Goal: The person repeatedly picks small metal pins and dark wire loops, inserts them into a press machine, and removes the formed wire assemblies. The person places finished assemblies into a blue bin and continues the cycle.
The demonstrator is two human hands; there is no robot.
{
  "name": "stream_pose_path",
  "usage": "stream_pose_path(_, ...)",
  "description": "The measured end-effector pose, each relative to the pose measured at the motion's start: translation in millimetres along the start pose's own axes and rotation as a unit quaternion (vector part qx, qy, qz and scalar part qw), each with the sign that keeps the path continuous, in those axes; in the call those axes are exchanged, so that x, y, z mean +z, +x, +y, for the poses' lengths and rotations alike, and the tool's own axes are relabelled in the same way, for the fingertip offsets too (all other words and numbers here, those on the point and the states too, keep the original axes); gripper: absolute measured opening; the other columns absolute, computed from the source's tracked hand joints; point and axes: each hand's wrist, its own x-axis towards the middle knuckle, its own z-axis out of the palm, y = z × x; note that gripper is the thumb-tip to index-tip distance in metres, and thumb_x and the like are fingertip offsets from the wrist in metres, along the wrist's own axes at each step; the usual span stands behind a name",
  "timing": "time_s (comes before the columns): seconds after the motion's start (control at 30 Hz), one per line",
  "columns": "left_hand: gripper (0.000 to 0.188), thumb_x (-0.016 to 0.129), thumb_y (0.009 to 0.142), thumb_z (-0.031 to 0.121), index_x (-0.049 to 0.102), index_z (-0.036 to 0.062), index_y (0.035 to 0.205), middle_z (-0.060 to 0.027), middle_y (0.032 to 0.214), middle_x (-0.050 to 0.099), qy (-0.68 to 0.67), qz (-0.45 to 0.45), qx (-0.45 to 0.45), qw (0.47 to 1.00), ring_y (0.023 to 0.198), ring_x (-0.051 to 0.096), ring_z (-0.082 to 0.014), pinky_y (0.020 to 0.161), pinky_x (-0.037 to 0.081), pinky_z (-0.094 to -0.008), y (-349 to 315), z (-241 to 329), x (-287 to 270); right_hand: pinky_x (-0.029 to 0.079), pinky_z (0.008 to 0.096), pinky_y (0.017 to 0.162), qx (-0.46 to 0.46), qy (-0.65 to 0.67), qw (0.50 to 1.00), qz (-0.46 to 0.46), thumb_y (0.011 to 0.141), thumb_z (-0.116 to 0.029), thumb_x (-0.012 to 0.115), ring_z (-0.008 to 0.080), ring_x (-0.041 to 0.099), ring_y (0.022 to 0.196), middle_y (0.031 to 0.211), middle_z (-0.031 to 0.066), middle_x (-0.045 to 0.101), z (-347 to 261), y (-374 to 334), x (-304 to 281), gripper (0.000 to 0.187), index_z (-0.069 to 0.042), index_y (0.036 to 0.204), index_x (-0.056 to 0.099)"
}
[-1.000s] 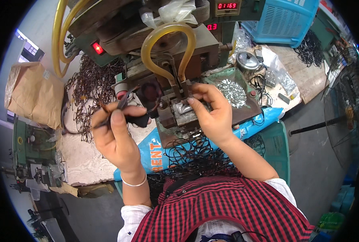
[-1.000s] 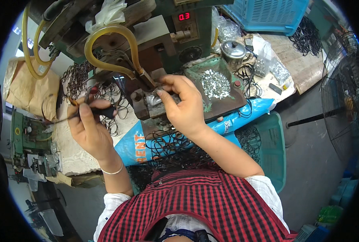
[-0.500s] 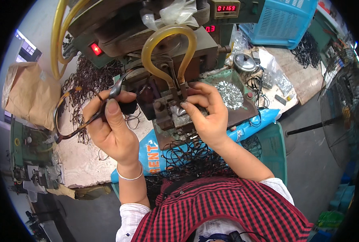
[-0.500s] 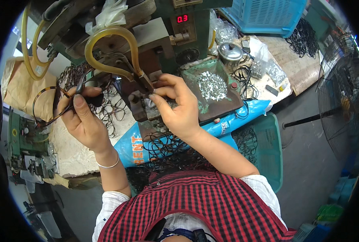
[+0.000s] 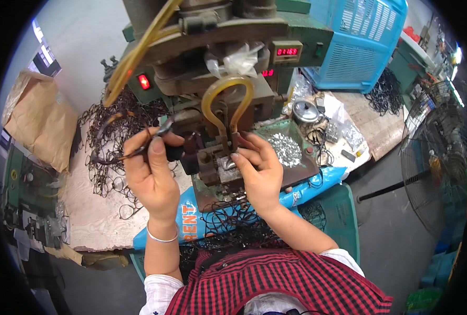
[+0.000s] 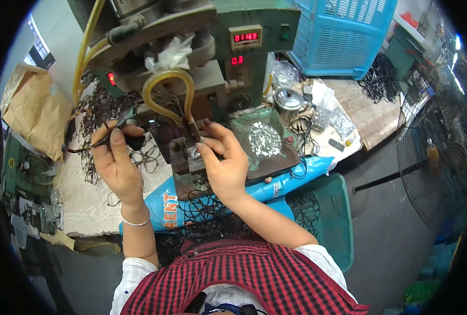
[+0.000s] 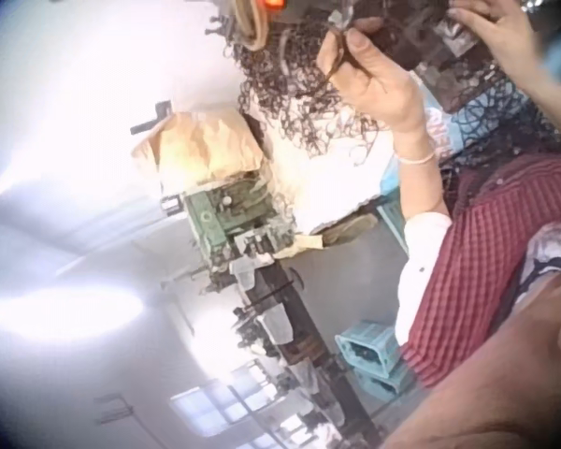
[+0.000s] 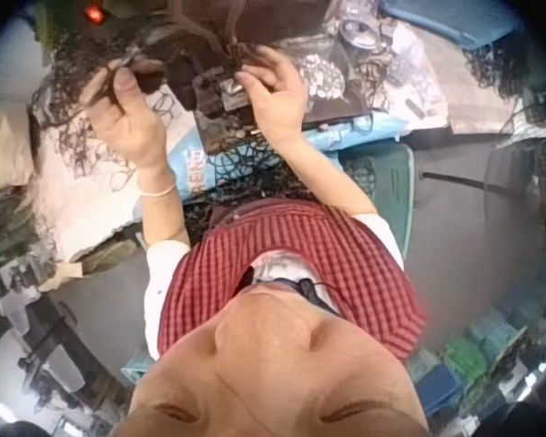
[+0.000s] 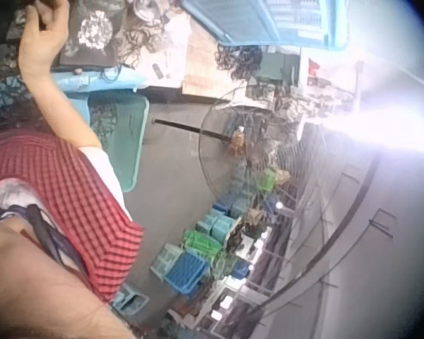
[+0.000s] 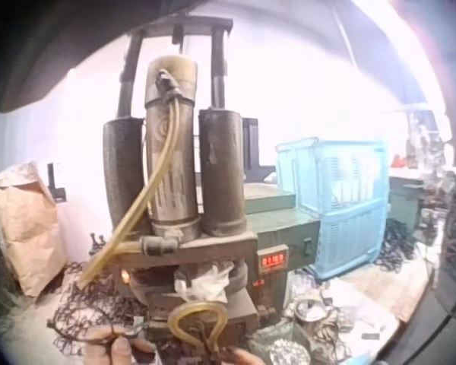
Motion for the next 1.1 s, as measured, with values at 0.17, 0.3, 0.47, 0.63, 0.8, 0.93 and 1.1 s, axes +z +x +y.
stream_pose_path(0.17, 0.019, 0.049, 0.109, 0.012, 0.054, -0.0001, 0.123, -0.0137, 0.088, 0.071, -0.086, -0.023, -0.090, 0.992, 0.082, 0.066, -0.0165, 0.080, 0.052, -0.0298, -13.4, 26.0, -4.3, 0.052, 0.0346, 0.097, -0.022, -0.110, 0.990, -0.084, 0.089, 0.002, 0.064, 0.0272, 0.070, 0.116, 0.130, 0.0220, 0.067, -22.5, 2.2, -14.1, 0.054, 0.003, 0.141, 0.049)
stream_pose_path(0.3, 0.024, 0.051, 0.108, 0.018, 0.054, -0.0033, 0.119, -0.0158, 0.086, 0.071, -0.189, -0.100, -0.183, 0.960, 0.075, 0.066, -0.0171, 0.071, 0.053, -0.0278, -32.9, 39.2, -5.5, 0.051, 0.0390, 0.098, -0.066, -0.182, 0.974, -0.120, 0.087, -0.004, 0.070, 0.0318, 0.067, 0.118, 0.126, 0.0223, 0.067, -17.6, 13.7, -20.5, 0.049, 0.001, 0.133, 0.056)
stream_pose_path(0.47, 0.023, 0.046, 0.110, 0.013, 0.055, -0.0019, 0.125, -0.0181, 0.093, 0.070, -0.016, -0.065, -0.039, 0.997, 0.081, 0.065, -0.0186, 0.071, 0.052, -0.0285, -11.0, 31.7, -10.1, 0.042, 0.0467, 0.111, -0.055, -0.220, 0.965, -0.129, 0.084, -0.010, 0.073, 0.0382, 0.044, 0.144, 0.127, 0.0224, 0.067, -10.9, 20.7, -26.1, 0.017, -0.003, 0.099, 0.077)
stream_pose_path(0.63, 0.017, 0.049, 0.108, 0.010, 0.054, -0.0026, 0.118, -0.0147, 0.087, 0.072, -0.037, -0.026, -0.095, 0.994, 0.076, 0.064, -0.0161, 0.074, 0.051, -0.0274, -0.5, 12.2, -6.6, 0.041, 0.0417, 0.112, 0.129, -0.059, 0.972, -0.189, 0.085, -0.008, 0.069, 0.0339, 0.048, 0.142, 0.136, 0.0235, 0.063, -27.3, 29.3, -26.8, 0.025, -0.003, 0.109, 0.075)
stream_pose_path(0.8, 0.025, 0.045, 0.109, 0.017, 0.053, -0.0033, 0.121, -0.0169, 0.074, 0.069, -0.237, -0.263, -0.369, 0.859, 0.061, 0.068, -0.0202, 0.051, 0.054, -0.0276, -38.1, 39.0, -18.8, 0.043, 0.0472, 0.111, -0.138, -0.460, 0.872, -0.097, 0.082, -0.016, 0.073, 0.0387, 0.053, 0.135, 0.133, 0.0245, 0.062, -13.6, 44.3, -91.6, 0.029, -0.008, 0.109, 0.076)
stream_pose_path(0.93, 0.034, 0.046, 0.106, 0.019, 0.059, -0.0083, 0.121, -0.0128, 0.065, 0.064, -0.302, -0.277, -0.582, 0.702, 0.052, 0.061, -0.0189, 0.042, 0.047, -0.0263, -51.2, 36.2, 12.0, 0.045, 0.0495, 0.106, -0.164, -0.656, 0.736, 0.005, 0.078, -0.015, 0.078, 0.0414, 0.052, 0.133, 0.127, 0.0241, 0.065, 47.4, 48.2, -149.2, 0.019, -0.002, 0.092, 0.072)
stream_pose_path(1.1, 0.037, 0.044, 0.108, 0.021, 0.062, -0.0079, 0.124, -0.0099, 0.064, 0.064, -0.297, -0.232, -0.646, 0.664, 0.049, 0.058, -0.0116, 0.036, 0.040, -0.0194, -52.3, 29.3, 22.6, 0.050, 0.0468, 0.093, -0.164, -0.541, 0.824, 0.030, 0.079, -0.009, 0.077, 0.0357, 0.063, 0.113, 0.108, 0.0161, 0.070, 43.2, 58.2, -150.0, 0.011, -0.004, 0.086, 0.071)
